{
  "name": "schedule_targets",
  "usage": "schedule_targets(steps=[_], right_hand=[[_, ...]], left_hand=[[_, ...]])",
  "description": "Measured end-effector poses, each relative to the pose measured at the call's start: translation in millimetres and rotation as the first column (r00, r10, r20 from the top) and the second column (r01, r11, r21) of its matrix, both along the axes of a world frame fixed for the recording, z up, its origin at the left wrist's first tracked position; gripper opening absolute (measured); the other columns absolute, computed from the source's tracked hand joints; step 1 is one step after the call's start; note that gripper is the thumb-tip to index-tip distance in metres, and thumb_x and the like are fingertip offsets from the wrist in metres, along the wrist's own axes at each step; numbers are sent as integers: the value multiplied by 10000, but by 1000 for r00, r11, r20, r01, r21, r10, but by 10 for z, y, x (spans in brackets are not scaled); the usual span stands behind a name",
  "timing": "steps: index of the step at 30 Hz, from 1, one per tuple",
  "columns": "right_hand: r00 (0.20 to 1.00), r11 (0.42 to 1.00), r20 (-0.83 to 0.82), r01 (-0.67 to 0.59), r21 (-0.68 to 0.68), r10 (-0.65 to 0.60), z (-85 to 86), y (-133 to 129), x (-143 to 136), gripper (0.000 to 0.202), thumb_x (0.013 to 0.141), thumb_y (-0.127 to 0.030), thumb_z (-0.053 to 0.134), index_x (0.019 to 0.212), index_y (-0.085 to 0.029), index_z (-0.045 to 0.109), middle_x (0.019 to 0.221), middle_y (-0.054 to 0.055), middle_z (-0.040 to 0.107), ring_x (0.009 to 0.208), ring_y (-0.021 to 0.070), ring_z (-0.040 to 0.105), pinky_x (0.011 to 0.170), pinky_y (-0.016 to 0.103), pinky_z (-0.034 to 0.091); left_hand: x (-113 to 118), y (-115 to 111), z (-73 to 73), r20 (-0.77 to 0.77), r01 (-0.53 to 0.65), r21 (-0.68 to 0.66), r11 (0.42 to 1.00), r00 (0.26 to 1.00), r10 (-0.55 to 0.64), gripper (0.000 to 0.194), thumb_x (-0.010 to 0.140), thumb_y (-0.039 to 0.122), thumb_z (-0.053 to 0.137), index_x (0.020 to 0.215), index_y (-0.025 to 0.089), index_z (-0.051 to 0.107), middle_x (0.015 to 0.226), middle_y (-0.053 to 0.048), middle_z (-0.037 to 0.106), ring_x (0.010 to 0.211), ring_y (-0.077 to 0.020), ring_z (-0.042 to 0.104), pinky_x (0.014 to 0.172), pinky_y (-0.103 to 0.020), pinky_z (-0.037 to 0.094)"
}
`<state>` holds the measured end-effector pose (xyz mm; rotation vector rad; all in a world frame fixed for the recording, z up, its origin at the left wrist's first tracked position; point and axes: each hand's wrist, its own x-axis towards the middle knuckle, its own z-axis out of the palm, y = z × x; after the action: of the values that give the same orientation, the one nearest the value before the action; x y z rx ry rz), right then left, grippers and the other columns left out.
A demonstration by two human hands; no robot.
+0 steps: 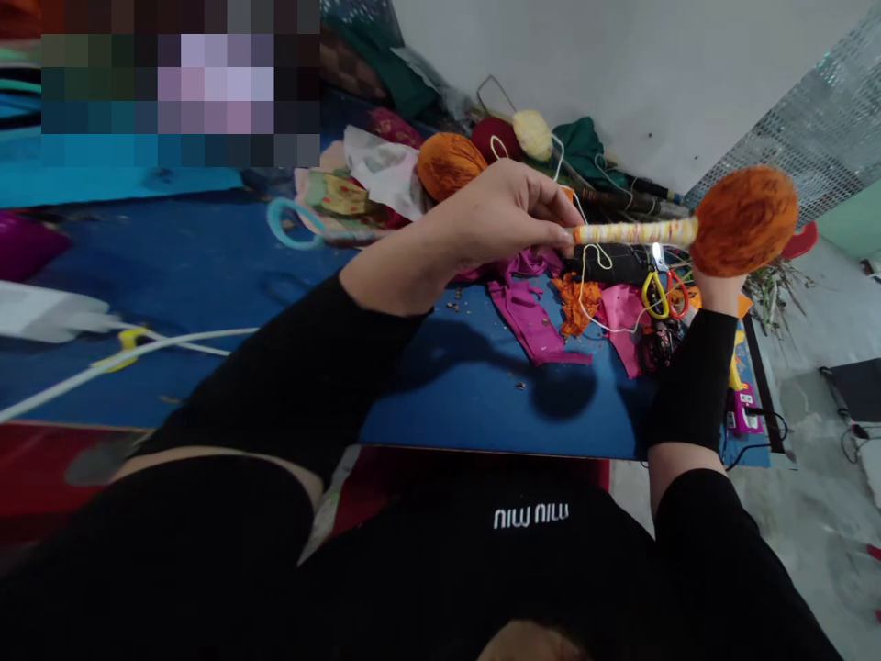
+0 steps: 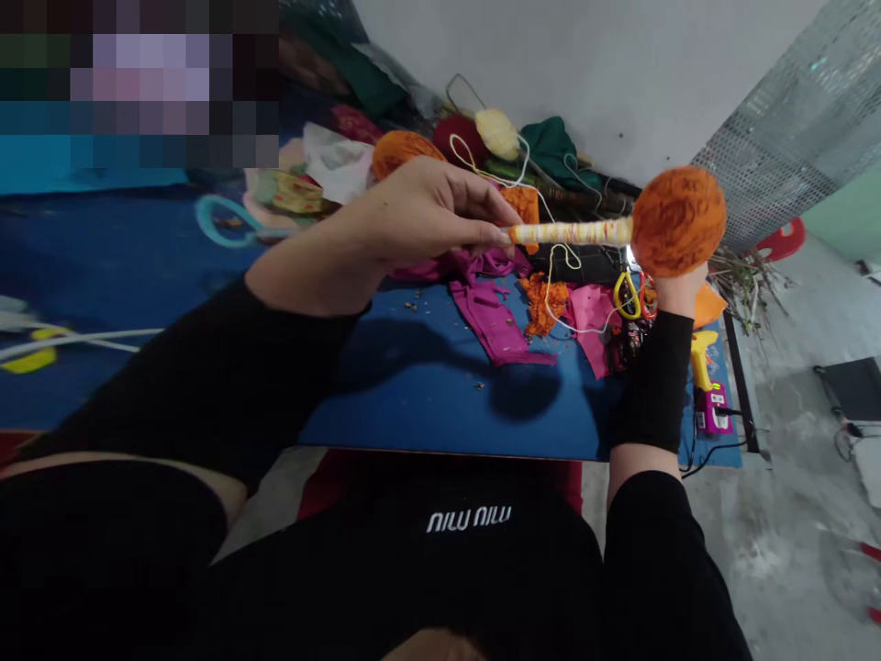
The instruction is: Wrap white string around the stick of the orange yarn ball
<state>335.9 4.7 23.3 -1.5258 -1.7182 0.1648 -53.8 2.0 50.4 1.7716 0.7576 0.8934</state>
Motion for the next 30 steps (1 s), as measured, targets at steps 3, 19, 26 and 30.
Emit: schedule_targets(steps=[3, 19, 26, 30], right_hand=[[981, 968, 14, 191, 164, -196, -38, 0, -306, 138, 884, -298, 775, 834, -248, 656, 1078, 136, 755, 1321, 312, 579, 1313, 617, 233], [941, 909, -116, -267, 320, 317, 122, -585, -1863, 456, 1084, -606, 554, 812, -254, 655, 954, 27, 692, 1020, 200, 696, 1033, 441, 599], [840, 869, -358, -236, 436, 408, -363, -263, -1933, 506, 1147, -609, 291, 858, -270, 530, 835, 13, 571, 884, 205, 721, 831, 454, 656], [776, 918, -534, -143, 369, 335, -410, -228, -1871, 509, 1121, -674, 374, 863, -259, 518, 791, -18, 513, 778, 160, 695, 650, 319, 601]], left_hand=[[24, 9, -40, 92, -43, -42, 998, 995, 47, 131, 832, 99, 752, 930, 157, 816, 798, -59, 770, 617, -128, 638, 614, -293, 517], [138, 116, -204, 163, -142, -90, 986, 974, 155, 134, 882, 198, 808, 1013, 173, 784, 846, -84, 779, 679, -176, 697, 634, -338, 591], [369, 98, -333, 212, -106, -108, 988, 969, 127, 159, 884, 85, 775, 1024, 160, 761, 692, -7, 686, 598, -126, 595, 585, -277, 476], [456, 46, -317, 218, -156, -187, 970, 956, 196, 241, 869, -27, 683, 1023, 150, 738, 605, 55, 609, 517, -100, 509, 558, -261, 419]])
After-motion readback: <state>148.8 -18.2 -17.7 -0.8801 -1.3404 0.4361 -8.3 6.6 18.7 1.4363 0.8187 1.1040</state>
